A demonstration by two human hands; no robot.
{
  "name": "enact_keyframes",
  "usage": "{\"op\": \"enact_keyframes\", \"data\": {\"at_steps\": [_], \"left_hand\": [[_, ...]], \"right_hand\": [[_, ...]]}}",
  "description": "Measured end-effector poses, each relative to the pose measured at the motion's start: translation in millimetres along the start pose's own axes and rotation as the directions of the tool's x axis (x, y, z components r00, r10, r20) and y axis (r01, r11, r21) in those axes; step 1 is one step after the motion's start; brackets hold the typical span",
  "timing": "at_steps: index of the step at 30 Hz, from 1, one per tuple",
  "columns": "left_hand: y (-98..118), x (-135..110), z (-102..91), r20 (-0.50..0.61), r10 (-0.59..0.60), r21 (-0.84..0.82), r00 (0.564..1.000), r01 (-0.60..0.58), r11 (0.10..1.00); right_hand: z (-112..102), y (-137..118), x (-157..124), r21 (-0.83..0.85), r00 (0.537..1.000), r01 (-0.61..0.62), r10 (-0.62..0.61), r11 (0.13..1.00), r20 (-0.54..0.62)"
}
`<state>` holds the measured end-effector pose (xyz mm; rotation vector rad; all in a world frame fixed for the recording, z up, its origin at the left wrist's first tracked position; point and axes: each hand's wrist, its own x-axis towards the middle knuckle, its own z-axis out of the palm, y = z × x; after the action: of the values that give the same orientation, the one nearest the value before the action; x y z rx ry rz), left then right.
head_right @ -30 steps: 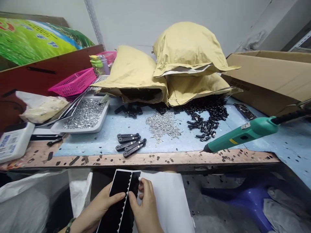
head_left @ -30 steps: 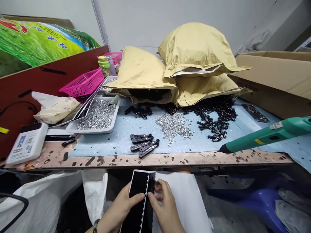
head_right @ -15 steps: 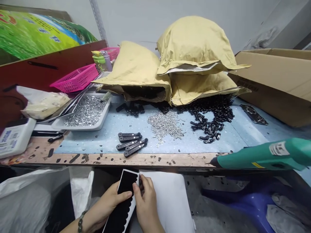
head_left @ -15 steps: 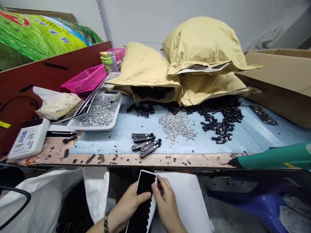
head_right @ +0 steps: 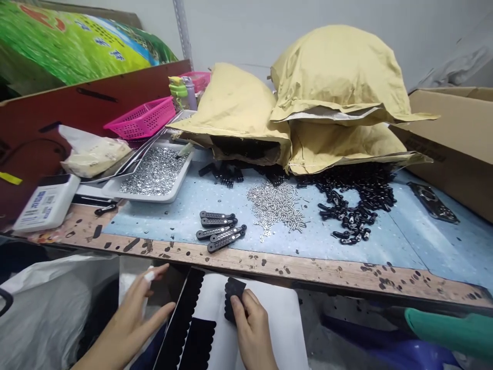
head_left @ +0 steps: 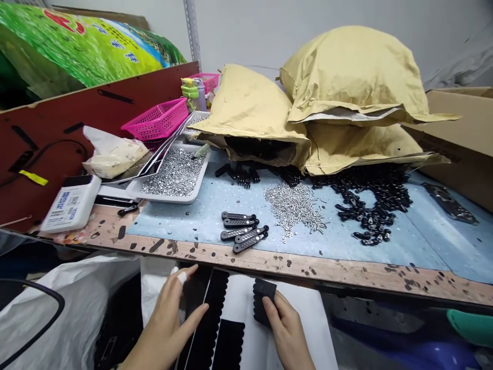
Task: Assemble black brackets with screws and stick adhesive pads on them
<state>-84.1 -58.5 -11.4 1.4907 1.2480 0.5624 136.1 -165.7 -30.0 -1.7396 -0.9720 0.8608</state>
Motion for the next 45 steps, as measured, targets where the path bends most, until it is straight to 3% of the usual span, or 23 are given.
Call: {"op": "enact_keyframes", "data": {"at_steps": [1, 2, 3, 5, 6, 7, 8, 10, 13, 17, 21, 24, 26, 28, 29, 31, 35, 40, 45], "left_hand": [[7.0, -4.7, -2.2, 0.012, 0.020, 0.024, 1.000, -0.021, 1.000], [15.7, -8.5, -1.9, 0.108, 0.004, -0.014, 0.994, -0.003, 1.000], [25.3, -10.9, 0.7, 0.273, -0.032, -0.098, 0.962, 0.060, 0.993], [43.8, -11.2, 11.3, 0.567, -0.093, -0.278, 0.818, 0.297, 0.913], [51.5, -9.4, 17.8, 0.630, -0.095, -0.362, 0.770, 0.400, 0.842], [57.6, -6.7, 24.1, 0.645, -0.093, -0.437, 0.759, 0.466, 0.769], [62.1, -3.5, 29.3, 0.624, -0.087, -0.505, 0.776, 0.486, 0.713], [66.8, 3.0, 35.1, 0.510, -0.071, -0.600, 0.857, 0.414, 0.684], [65.3, 11.4, 32.4, 0.322, -0.047, -0.569, 0.946, 0.233, 0.788], [57.1, 19.5, 23.0, 0.273, 0.053, -0.320, 0.960, 0.039, 0.947], [54.6, 26.6, 17.1, 0.260, 0.225, -0.137, 0.939, -0.195, 0.971], [55.3, 34.1, 11.6, 0.156, 0.373, 0.091, 0.915, -0.389, 0.917], [55.1, 40.2, 9.9, 0.157, 0.544, 0.300, 0.824, -0.564, 0.769], [54.8, 47.0, 11.7, 0.203, 0.686, 0.452, 0.699, -0.688, 0.568], [55.0, 50.5, 13.7, 0.220, 0.731, 0.498, 0.646, -0.719, 0.485], [56.1, 57.3, 18.1, 0.258, 0.769, 0.555, 0.585, -0.741, 0.377], [57.1, 66.6, 21.6, 0.339, 0.741, 0.582, 0.579, -0.748, 0.318], [54.9, 67.0, 19.7, 0.367, 0.692, 0.579, 0.622, -0.734, 0.354], [57.9, 68.6, 24.2, 0.352, 0.701, 0.573, 0.621, -0.735, 0.363]], "right_hand": [[-2.1, -6.1, 0.5, -0.048, 0.997, 0.083, -0.083, 0.995, 0.004], [-3.0, -12.7, 1.7, -0.098, 0.983, 0.184, -0.183, 0.978, 0.016], [-2.7, -19.1, 3.6, -0.155, 0.954, 0.300, -0.297, 0.941, 0.042], [1.7, -29.6, 9.4, -0.288, 0.853, 0.518, -0.511, 0.806, 0.106], [5.4, -32.9, 12.7, -0.357, 0.803, 0.585, -0.581, 0.728, 0.131], [9.6, -34.8, 16.0, -0.423, 0.770, 0.615, -0.622, 0.666, 0.140], [13.7, -35.1, 18.9, -0.483, 0.758, 0.611, -0.638, 0.627, 0.132], [19.3, -32.8, 23.2, -0.567, 0.773, 0.563, -0.626, 0.601, 0.104], [17.4, -31.2, 25.7, -0.565, 0.822, 0.512, -0.559, 0.647, 0.105], [5.7, -51.2, 29.7, -0.417, 0.871, 0.469, -0.486, 0.779, 0.071], [-2.0, -75.4, 43.1, -0.307, 0.842, 0.539, -0.508, 0.784, 0.182], [-13.3, -78.6, 63.2, -0.209, 0.920, 0.392, -0.382, 0.896, 0.087], [-22.1, -75.1, 81.0, -0.126, 0.969, 0.246, -0.245, 0.961, 0.021], [-27.3, -69.6, 98.9, -0.079, 0.989, 0.149, -0.148, 0.986, 0.025], [-27.8, -66.7, 106.7, -0.077, 0.991, 0.132, -0.130, 0.988, 0.035], [-25.0, -61.5, 118.2, -0.107, 0.990, 0.135, -0.131, 0.985, 0.051], [-15.4, -56.0, 126.4, -0.141, 0.988, 0.149, -0.140, 0.979, 0.073], [-12.6, -55.6, 126.7, -0.125, 0.988, 0.134, -0.122, 0.983, 0.098], [-9.8, -55.3, 124.7, -0.203, 0.975, 0.203, -0.177, 0.958, 0.135]]}}
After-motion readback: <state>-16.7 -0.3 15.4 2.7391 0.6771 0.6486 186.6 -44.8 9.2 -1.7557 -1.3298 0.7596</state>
